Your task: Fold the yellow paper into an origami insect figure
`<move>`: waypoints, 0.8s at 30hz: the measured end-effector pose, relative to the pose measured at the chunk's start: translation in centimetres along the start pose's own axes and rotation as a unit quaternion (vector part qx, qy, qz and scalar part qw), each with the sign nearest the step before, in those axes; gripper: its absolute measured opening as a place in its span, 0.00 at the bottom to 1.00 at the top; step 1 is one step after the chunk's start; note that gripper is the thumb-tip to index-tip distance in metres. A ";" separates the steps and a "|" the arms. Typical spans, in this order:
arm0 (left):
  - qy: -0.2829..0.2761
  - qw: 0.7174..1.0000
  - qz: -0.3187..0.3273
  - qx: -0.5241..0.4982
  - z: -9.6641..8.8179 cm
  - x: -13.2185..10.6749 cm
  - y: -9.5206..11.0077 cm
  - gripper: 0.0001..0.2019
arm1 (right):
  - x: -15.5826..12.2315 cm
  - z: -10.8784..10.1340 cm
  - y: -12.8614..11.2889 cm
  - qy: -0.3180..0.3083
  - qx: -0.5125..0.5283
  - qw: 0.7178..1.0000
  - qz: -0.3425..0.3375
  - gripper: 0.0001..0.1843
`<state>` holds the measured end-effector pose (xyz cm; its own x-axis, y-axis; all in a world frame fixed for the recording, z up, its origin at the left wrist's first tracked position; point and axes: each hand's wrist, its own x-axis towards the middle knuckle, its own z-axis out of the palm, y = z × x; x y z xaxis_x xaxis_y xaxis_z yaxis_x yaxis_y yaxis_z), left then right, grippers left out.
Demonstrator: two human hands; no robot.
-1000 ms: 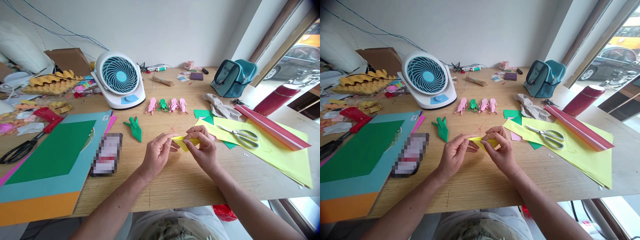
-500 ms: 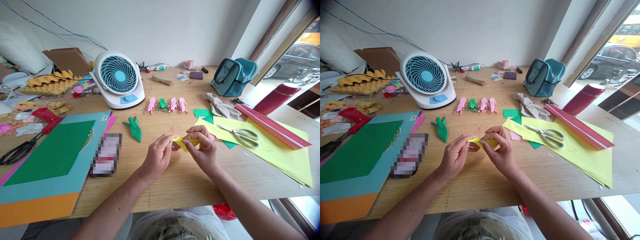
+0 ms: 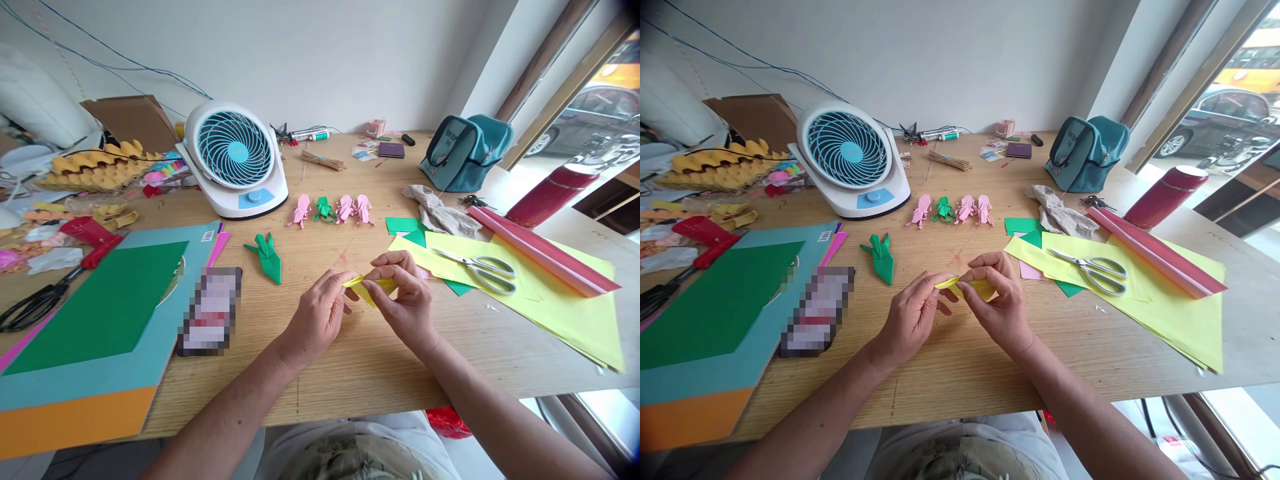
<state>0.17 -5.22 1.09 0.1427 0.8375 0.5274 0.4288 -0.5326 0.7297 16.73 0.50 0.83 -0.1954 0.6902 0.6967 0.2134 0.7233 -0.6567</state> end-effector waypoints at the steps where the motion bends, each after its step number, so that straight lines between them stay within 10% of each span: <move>1: -0.001 1.000 0.003 0.004 0.0 0.0 0.1 0.19 | 0.0 0.0 0.0 0.000 0.001 1.000 -0.001 0.02; 24: 0.029 1.000 -0.005 -0.005 0.1 0.0 0.1 0.14 | -0.3 0.2 -0.2 -0.008 0.028 0.999 0.020 0.02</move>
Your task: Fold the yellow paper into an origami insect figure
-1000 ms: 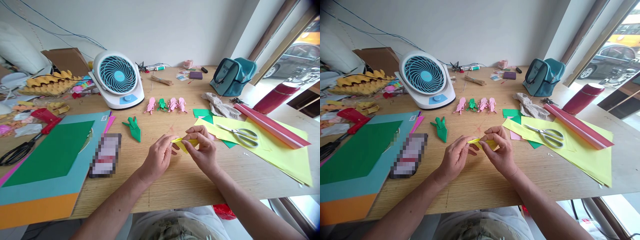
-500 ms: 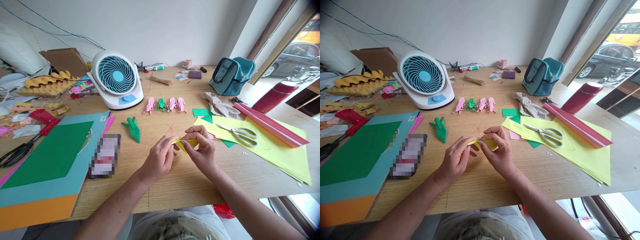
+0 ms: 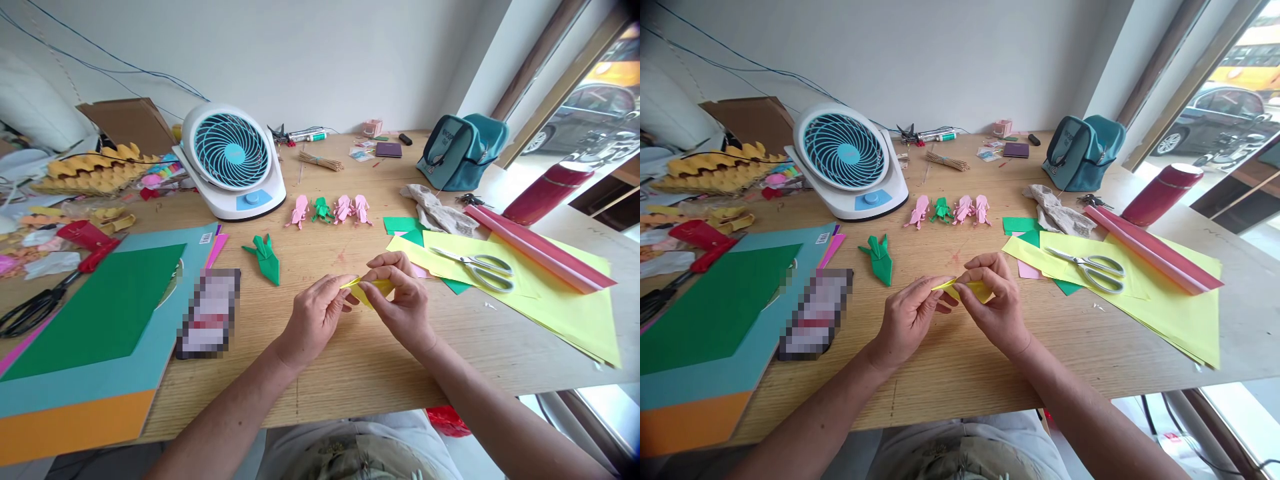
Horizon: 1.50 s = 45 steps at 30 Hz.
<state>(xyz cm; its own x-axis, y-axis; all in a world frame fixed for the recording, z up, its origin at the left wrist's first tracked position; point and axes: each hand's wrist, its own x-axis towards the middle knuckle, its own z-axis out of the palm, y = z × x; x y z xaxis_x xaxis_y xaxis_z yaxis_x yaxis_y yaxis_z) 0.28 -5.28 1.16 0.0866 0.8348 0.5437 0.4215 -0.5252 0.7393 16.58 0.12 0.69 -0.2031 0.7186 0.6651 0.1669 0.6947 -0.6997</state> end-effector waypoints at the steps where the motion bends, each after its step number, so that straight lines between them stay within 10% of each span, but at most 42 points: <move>1: 0.000 1.000 -0.004 -0.003 0.0 0.0 0.0 0.13 | 0.0 0.0 0.0 0.000 0.003 1.000 0.002 0.02; 23: 0.017 0.999 0.044 0.022 -0.3 0.0 -0.2 0.16 | 0.1 -0.2 0.0 -0.004 0.032 0.999 -0.013 0.10; 32: 0.063 0.997 0.023 0.037 -0.7 0.4 0.1 0.15 | 0.4 -1.0 0.2 -0.138 0.230 0.951 0.156 0.11; 45: 0.012 0.999 0.036 0.018 -0.9 0.7 -0.1 0.16 | 0.9 -0.8 0.7 -0.137 0.224 0.949 0.177 0.06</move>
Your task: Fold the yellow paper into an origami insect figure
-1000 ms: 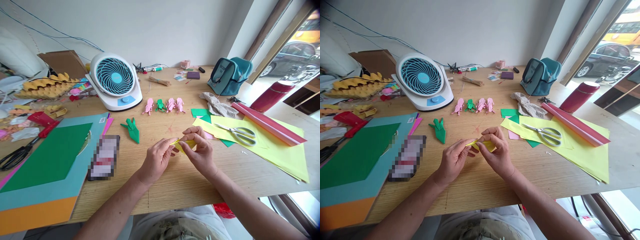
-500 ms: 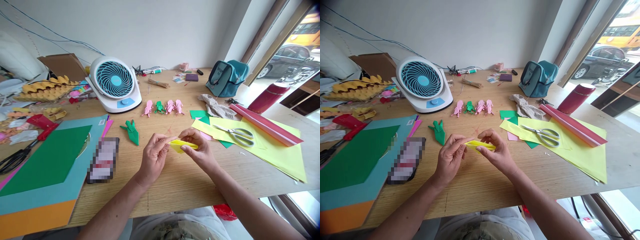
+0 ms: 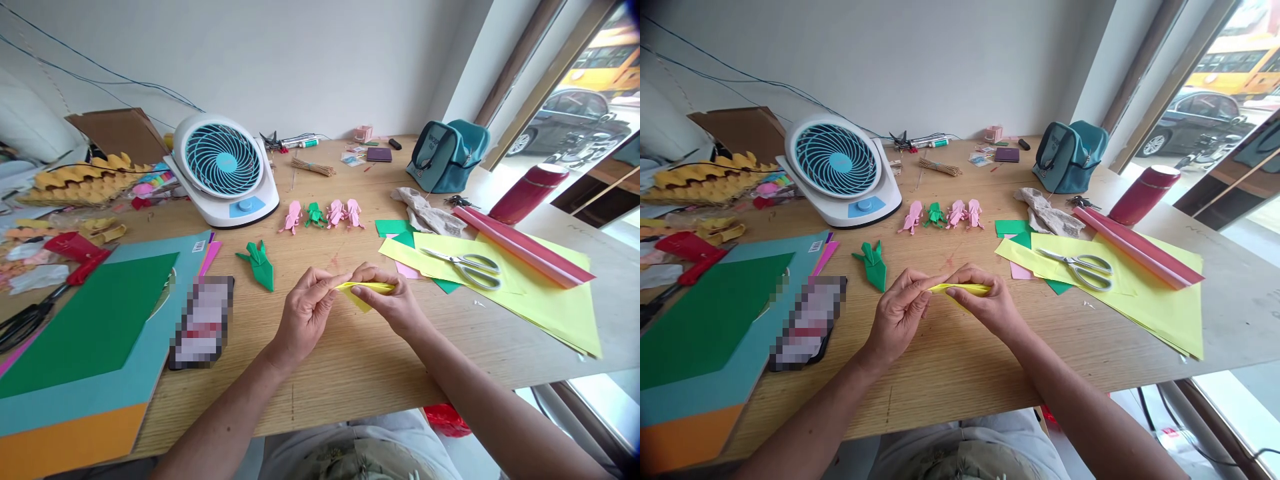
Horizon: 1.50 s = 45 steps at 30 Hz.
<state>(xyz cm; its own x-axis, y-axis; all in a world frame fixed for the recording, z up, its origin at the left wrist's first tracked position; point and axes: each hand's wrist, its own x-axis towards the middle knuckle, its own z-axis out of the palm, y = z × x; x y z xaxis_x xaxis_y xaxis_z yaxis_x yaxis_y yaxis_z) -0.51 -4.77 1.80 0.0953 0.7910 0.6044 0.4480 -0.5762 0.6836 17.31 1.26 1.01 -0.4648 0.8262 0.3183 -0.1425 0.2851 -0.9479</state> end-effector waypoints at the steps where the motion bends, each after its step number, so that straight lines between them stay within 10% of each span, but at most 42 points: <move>1: 0.000 1.000 -0.001 0.002 0.0 0.0 0.0 0.16 | 0.0 0.0 0.0 0.003 -0.003 1.000 -0.004 0.05; 28: -0.072 0.989 0.043 0.124 0.0 -0.1 -0.4 0.16 | -0.3 -0.4 -0.8 -0.013 -0.291 0.938 -0.189 0.03; 45: 0.049 0.996 -0.071 -0.021 0.3 0.1 0.4 0.03 | -0.5 0.3 -0.8 0.012 -0.215 0.966 -0.140 0.11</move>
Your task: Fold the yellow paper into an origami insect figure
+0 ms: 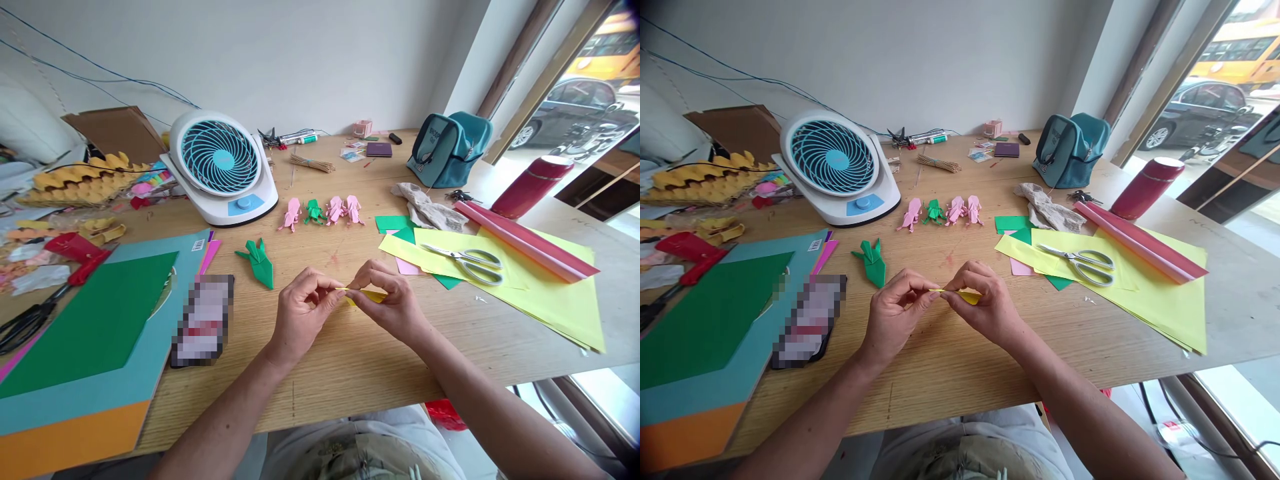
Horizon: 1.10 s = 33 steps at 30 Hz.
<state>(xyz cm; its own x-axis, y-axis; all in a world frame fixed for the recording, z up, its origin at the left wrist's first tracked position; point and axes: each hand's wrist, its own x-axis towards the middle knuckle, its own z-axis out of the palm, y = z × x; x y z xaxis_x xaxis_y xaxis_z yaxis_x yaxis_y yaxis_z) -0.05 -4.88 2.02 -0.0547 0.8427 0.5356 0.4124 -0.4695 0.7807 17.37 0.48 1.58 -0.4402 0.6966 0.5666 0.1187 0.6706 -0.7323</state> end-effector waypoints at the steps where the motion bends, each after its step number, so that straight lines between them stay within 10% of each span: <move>1: 0.003 1.000 0.002 0.001 0.0 0.0 0.0 0.03 | 0.0 0.0 0.0 0.002 0.000 1.000 0.000 0.11; 33: -0.016 1.000 0.012 0.010 -0.4 0.4 0.4 0.06 | -0.1 0.1 0.1 0.006 -0.019 0.999 -0.032 0.06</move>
<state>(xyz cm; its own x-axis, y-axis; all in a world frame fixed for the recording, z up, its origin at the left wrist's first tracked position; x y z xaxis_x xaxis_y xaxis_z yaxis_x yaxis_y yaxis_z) -0.27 -4.89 2.68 -0.0165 0.8394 0.5433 0.4307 -0.4844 0.7615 17.34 0.43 1.41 -0.4365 0.6557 0.6161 0.1245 0.7222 -0.6804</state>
